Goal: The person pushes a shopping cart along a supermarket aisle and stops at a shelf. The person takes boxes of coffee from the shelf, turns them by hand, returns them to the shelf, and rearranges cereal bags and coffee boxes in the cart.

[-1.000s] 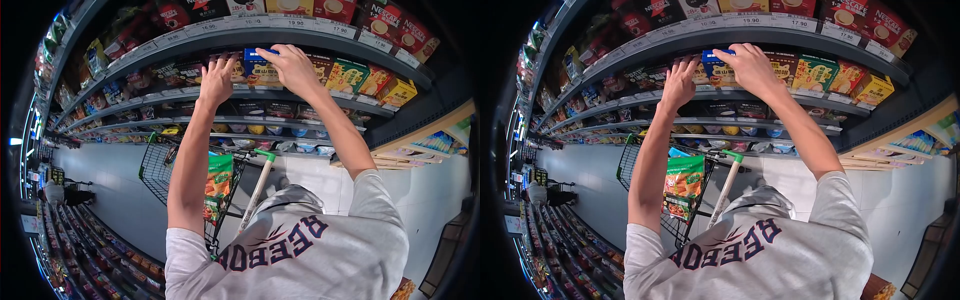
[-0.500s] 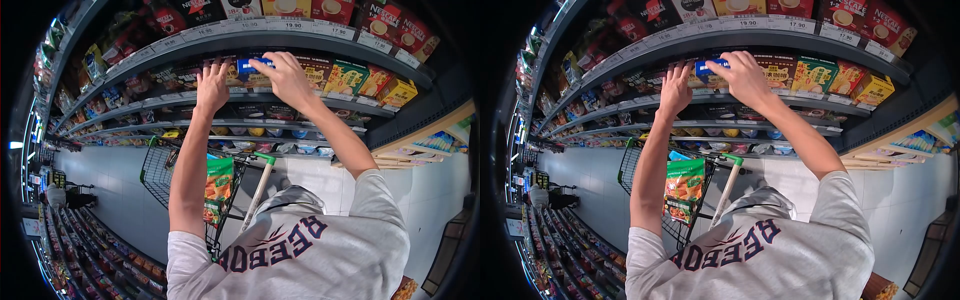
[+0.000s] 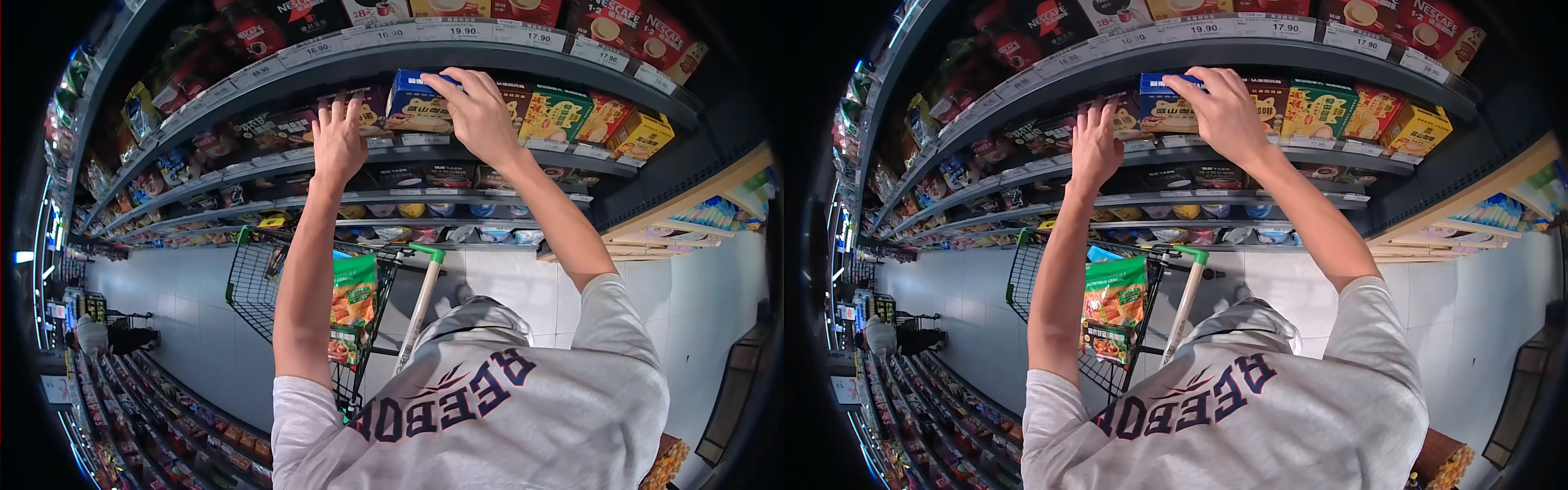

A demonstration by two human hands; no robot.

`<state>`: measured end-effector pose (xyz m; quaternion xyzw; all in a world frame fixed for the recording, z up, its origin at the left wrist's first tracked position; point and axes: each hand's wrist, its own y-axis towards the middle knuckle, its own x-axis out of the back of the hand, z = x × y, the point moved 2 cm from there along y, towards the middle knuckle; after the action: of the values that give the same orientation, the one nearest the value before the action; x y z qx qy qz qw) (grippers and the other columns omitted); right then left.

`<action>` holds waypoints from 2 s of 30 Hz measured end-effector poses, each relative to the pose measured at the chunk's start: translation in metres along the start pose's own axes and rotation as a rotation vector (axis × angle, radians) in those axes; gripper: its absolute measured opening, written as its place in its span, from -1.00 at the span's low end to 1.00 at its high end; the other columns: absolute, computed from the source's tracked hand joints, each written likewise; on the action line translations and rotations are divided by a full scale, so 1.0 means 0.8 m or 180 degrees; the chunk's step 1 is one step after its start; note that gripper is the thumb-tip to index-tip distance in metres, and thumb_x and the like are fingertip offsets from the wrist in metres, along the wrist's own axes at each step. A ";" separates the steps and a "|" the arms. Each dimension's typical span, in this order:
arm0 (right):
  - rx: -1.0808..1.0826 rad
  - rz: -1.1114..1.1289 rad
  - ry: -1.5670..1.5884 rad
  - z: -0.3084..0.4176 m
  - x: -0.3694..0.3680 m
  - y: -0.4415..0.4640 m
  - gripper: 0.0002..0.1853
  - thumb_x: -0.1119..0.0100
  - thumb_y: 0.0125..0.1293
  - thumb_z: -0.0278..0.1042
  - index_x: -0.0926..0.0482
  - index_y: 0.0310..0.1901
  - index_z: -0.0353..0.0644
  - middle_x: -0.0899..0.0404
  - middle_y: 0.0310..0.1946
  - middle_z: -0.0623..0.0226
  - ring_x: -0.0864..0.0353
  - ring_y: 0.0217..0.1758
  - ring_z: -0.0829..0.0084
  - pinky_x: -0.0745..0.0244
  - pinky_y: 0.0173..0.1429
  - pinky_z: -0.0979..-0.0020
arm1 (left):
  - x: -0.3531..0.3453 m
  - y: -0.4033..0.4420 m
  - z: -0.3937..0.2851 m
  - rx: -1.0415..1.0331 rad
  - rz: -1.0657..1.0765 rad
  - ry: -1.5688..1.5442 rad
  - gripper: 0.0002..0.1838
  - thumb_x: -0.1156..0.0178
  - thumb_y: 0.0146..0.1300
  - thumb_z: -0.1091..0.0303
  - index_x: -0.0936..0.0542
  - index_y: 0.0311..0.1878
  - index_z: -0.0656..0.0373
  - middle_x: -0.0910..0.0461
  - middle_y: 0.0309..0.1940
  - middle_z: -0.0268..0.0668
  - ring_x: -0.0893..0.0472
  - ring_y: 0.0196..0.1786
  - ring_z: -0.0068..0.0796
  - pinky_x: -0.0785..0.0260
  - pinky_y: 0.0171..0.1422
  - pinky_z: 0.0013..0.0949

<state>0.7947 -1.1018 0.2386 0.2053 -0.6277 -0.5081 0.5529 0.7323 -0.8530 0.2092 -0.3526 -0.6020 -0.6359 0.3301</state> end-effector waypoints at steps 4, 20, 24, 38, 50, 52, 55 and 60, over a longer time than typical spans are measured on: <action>0.0108 0.0123 -0.0126 -0.005 -0.006 0.004 -0.40 -0.25 0.14 -0.66 -0.64 0.25 0.04 -0.61 0.05 0.17 -0.58 0.12 0.10 -0.49 0.27 0.11 | 0.002 0.000 -0.001 -0.0012 0.0008 0.0044 -0.13 -0.27 0.03 0.58 -0.30 0.51 0.08 -0.33 0.43 -0.01 -0.28 0.47 0.17 -0.26 0.51 0.11; 0.0101 0.0574 -0.0284 -0.010 -0.053 0.004 -0.52 -0.28 0.28 -0.55 -0.62 0.24 -0.01 -0.64 0.07 0.16 -0.58 0.19 0.13 -0.43 0.34 0.12 | -0.003 -0.007 0.008 0.0011 0.0113 -0.0121 -0.16 -0.30 0.11 0.52 -0.29 0.51 0.02 -0.27 0.49 -0.01 -0.21 0.54 0.30 -0.33 0.38 0.36; -0.0027 0.0787 -0.0369 -0.020 -0.070 0.003 -0.57 -0.24 0.31 -0.51 -0.63 0.22 -0.03 -0.66 0.07 0.13 -0.58 0.21 0.12 -0.42 0.37 0.09 | 0.001 -0.004 0.007 -0.0042 0.0037 -0.0050 -0.16 -0.32 0.10 0.49 -0.29 0.52 0.01 -0.27 0.49 -0.03 -0.23 0.53 0.28 -0.30 0.39 0.37; -0.0864 0.2685 -0.0551 -0.051 -0.067 0.069 0.01 -0.26 0.28 0.41 -0.22 0.55 -0.17 -0.27 0.52 -0.08 -0.27 0.57 -0.02 -0.25 0.60 0.09 | 0.004 0.034 0.038 0.0063 0.0201 0.0128 -0.16 -0.42 0.22 0.21 -0.30 0.55 0.02 -0.42 0.38 0.01 -0.36 0.46 0.19 -0.24 0.44 0.24; -0.0961 0.3541 -0.0453 -0.074 -0.092 0.074 0.31 -0.14 0.12 0.69 0.11 0.67 -0.07 0.18 0.69 0.02 0.17 0.74 0.02 0.08 0.75 0.03 | -0.081 0.059 0.147 0.0756 -0.0150 0.0376 -0.41 -0.03 0.49 -0.12 -0.40 0.51 -0.21 -0.21 0.56 -0.01 -0.08 0.59 0.33 0.06 0.50 0.56; -0.0967 0.3496 -0.0391 -0.074 -0.093 0.073 0.27 -0.19 0.15 0.63 0.05 0.66 -0.11 0.13 0.69 0.01 0.15 0.74 0.07 0.09 0.75 0.06 | -0.072 0.056 0.145 0.0845 0.0026 0.0240 -0.38 -0.01 0.48 -0.16 -0.36 0.54 -0.22 -0.17 0.57 0.00 -0.02 0.61 0.38 0.05 0.47 0.61; -0.0832 0.3476 -0.0481 -0.070 -0.092 0.076 0.29 -0.19 0.15 0.62 0.12 0.67 -0.10 0.20 0.70 0.03 0.20 0.75 0.07 0.16 0.77 0.09 | -0.056 0.051 0.114 0.1289 0.0304 -0.0217 -0.33 -0.01 0.47 -0.21 -0.31 0.56 -0.20 -0.07 0.60 0.09 0.00 0.62 0.38 0.03 0.43 0.64; -0.0980 0.3402 -0.0391 -0.064 -0.096 0.075 0.22 -0.18 0.19 0.59 0.01 0.64 -0.13 0.09 0.67 -0.03 0.11 0.73 0.03 0.08 0.74 0.09 | -0.067 0.051 0.108 0.1203 -0.0109 -0.0207 -0.31 -0.05 0.46 -0.22 -0.35 0.53 -0.10 -0.18 0.54 0.13 -0.09 0.57 0.39 -0.04 0.46 0.51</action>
<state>0.8826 -1.0357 0.2469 -0.2546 -0.5941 -0.2539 0.7196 0.7999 -0.7697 0.1876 -0.2944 -0.7270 -0.5052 0.3599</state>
